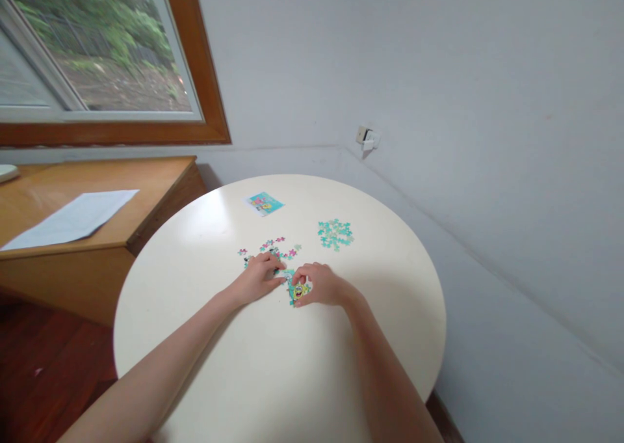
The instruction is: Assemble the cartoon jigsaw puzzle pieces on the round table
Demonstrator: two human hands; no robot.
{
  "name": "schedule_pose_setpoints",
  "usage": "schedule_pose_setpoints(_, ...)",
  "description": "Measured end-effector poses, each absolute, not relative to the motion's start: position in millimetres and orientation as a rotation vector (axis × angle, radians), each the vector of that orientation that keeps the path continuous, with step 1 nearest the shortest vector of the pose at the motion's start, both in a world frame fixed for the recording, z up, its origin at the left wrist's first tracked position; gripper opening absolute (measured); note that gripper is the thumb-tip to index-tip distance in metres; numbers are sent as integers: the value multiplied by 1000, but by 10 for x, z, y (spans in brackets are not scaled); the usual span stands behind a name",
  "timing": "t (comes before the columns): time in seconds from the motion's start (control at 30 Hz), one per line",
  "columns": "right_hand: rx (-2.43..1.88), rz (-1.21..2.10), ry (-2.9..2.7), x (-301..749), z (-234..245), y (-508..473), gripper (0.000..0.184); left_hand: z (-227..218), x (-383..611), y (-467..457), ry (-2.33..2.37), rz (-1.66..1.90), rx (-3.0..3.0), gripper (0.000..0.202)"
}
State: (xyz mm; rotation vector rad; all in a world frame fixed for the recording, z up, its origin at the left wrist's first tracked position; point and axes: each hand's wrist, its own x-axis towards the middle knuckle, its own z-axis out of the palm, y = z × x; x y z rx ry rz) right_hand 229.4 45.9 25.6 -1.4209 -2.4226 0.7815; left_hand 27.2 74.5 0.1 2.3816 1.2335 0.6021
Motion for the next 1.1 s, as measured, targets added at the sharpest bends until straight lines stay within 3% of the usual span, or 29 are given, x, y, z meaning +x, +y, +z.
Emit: schedule_pose_setpoints(1.1,-1410,785,-2428,2288,242,456,36,1,263,744,1224,604,2402,21)
